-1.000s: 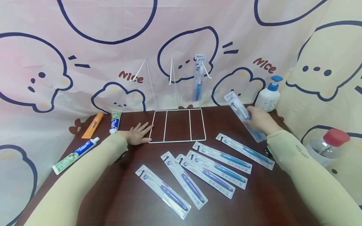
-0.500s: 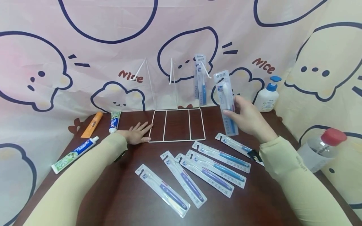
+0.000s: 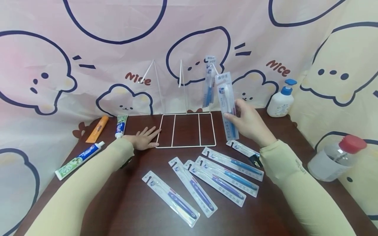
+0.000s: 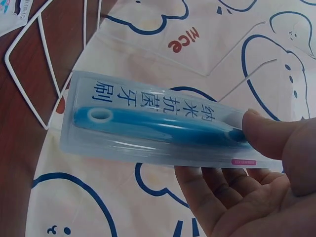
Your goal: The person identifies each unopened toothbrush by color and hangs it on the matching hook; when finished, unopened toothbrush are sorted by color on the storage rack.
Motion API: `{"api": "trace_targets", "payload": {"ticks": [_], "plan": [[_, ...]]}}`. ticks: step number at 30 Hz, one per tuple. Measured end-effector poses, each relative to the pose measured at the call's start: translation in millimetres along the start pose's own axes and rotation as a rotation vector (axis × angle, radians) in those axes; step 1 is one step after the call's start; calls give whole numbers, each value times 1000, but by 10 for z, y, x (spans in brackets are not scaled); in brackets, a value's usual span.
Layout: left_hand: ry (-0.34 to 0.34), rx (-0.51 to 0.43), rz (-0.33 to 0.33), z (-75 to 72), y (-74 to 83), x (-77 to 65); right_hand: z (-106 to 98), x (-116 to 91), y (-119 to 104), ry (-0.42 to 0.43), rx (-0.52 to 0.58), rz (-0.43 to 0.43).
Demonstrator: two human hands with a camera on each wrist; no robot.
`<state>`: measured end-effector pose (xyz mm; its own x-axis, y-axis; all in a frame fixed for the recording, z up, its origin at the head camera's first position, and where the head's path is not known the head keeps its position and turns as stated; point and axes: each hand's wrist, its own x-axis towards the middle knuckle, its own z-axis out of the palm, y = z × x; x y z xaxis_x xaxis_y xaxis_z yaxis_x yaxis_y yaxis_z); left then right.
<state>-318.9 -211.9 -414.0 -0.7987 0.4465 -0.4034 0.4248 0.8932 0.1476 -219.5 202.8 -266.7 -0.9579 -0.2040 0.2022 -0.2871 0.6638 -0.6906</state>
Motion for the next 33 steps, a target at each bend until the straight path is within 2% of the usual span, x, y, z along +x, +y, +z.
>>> {"api": "trace_targets", "payload": {"ticks": [13,19,28,33], "plan": [[-8,12,-33,-6,16,15,90,266,133,4,-10,40],[-6,-12,-25,-44,47,-18,130,431,217,-3,15,44],[-9,-7,-28,-9,-8,5,212,802,233,-50,34,49],[-15,4,-33,44,-61,68,278,990,262,-96,96,45]]}}
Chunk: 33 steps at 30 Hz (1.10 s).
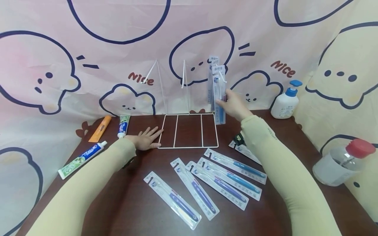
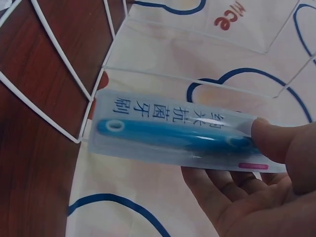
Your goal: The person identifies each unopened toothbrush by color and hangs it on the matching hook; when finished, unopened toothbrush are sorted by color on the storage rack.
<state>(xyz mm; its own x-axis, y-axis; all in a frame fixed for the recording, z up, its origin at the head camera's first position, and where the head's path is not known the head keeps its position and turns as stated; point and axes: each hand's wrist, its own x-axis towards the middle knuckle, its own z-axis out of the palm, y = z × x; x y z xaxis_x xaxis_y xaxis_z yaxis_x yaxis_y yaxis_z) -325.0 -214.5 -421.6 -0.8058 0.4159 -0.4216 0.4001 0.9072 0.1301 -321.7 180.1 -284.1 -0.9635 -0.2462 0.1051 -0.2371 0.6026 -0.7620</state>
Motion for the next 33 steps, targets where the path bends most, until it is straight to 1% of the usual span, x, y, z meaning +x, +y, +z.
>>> {"api": "trace_targets", "payload": {"ticks": [6,12,15,22,27,31,33], "plan": [[2,-9,4,6,1,-3,20,201,8,-18,24,-28],[7,-4,30,-31,48,-77,8,297,-16,-54,28,29],[3,-2,29,-45,62,-83,1,325,-24,-64,24,53],[-2,4,18,-41,51,-43,-14,341,-33,-70,-5,70],[-2,0,16,-17,32,-20,-29,316,-22,-61,-10,104],[-4,-1,8,-9,22,-17,-43,298,21,-30,-3,105],[-5,5,7,-7,18,-19,-55,283,56,-14,19,103]]}}
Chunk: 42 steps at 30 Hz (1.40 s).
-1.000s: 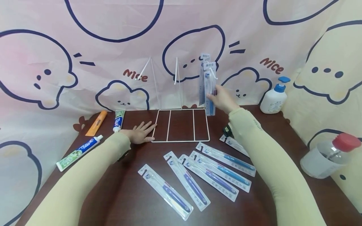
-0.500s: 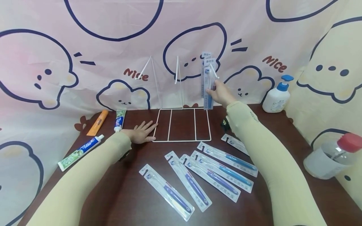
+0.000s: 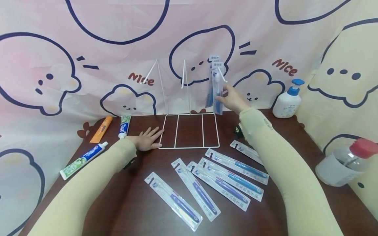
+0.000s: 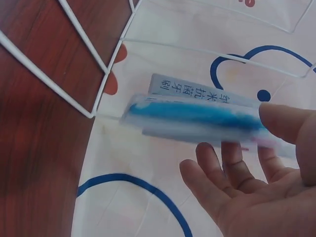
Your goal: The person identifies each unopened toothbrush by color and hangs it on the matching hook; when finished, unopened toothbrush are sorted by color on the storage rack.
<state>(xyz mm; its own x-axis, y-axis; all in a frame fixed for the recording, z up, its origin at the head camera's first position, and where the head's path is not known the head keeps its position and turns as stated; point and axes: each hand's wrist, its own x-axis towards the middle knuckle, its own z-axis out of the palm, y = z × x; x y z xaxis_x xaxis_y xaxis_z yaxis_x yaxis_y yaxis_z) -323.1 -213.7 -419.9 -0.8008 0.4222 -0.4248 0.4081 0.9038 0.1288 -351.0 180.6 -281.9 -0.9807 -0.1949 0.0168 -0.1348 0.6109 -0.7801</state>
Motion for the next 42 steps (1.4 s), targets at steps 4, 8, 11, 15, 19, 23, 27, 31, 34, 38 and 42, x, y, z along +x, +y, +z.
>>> {"api": "trace_targets", "payload": {"ticks": [4,8,11,15,19,23,27,31,34,38,42], "plan": [[3,-3,-1,14,-3,-7,-35,-61,112,4,10,20],[13,-20,18,19,-1,-9,-87,-196,259,-27,-63,40],[18,-13,15,28,-7,2,-112,-347,395,-103,-186,49],[25,-11,14,23,-2,-1,-121,-609,604,-248,-406,55],[28,-36,36,1,19,-26,-135,-916,798,-320,-544,70],[34,-51,48,-3,11,-27,-164,-1169,952,-301,-603,77],[32,-40,32,-6,9,-33,-171,-1320,1078,-281,-611,92],[30,-25,15,30,-45,6,-133,-1404,1187,-294,-595,118],[36,-34,20,61,-83,47,-83,-1448,1261,-287,-604,103],[34,-40,24,61,-74,60,-40,-1488,1325,-256,-616,89],[32,-33,25,31,-36,33,-42,-1495,1360,-239,-602,116]]}}
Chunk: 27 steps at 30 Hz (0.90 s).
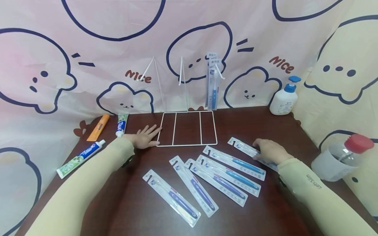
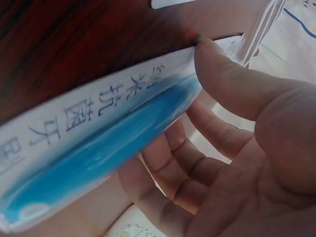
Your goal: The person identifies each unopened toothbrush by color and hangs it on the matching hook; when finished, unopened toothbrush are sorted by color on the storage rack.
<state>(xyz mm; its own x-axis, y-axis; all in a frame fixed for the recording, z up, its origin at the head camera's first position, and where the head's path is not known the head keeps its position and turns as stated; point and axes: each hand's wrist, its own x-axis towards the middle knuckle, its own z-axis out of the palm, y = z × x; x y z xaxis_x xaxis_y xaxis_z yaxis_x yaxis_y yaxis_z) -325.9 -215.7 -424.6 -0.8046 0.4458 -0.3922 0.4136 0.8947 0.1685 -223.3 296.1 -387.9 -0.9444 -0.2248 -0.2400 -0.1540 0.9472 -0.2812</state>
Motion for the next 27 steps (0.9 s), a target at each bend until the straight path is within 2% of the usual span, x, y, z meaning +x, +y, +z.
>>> {"api": "trace_targets", "payload": {"ticks": [5,8,13,20,23,27], "plan": [[1,9,5,-23,13,-9,-44,-1,-1,-26,6,10],[0,15,5,-11,-5,10,-131,-34,-35,2,7,-1],[-3,9,2,4,-38,33,-410,-111,-185,167,108,-34],[-19,-4,-7,-10,-28,6,-755,-187,-641,420,363,-115],[-22,-7,-14,-7,-27,10,-807,-172,-839,485,442,-172],[-14,4,-13,2,-26,24,-829,-112,-1019,512,501,-208]]}}
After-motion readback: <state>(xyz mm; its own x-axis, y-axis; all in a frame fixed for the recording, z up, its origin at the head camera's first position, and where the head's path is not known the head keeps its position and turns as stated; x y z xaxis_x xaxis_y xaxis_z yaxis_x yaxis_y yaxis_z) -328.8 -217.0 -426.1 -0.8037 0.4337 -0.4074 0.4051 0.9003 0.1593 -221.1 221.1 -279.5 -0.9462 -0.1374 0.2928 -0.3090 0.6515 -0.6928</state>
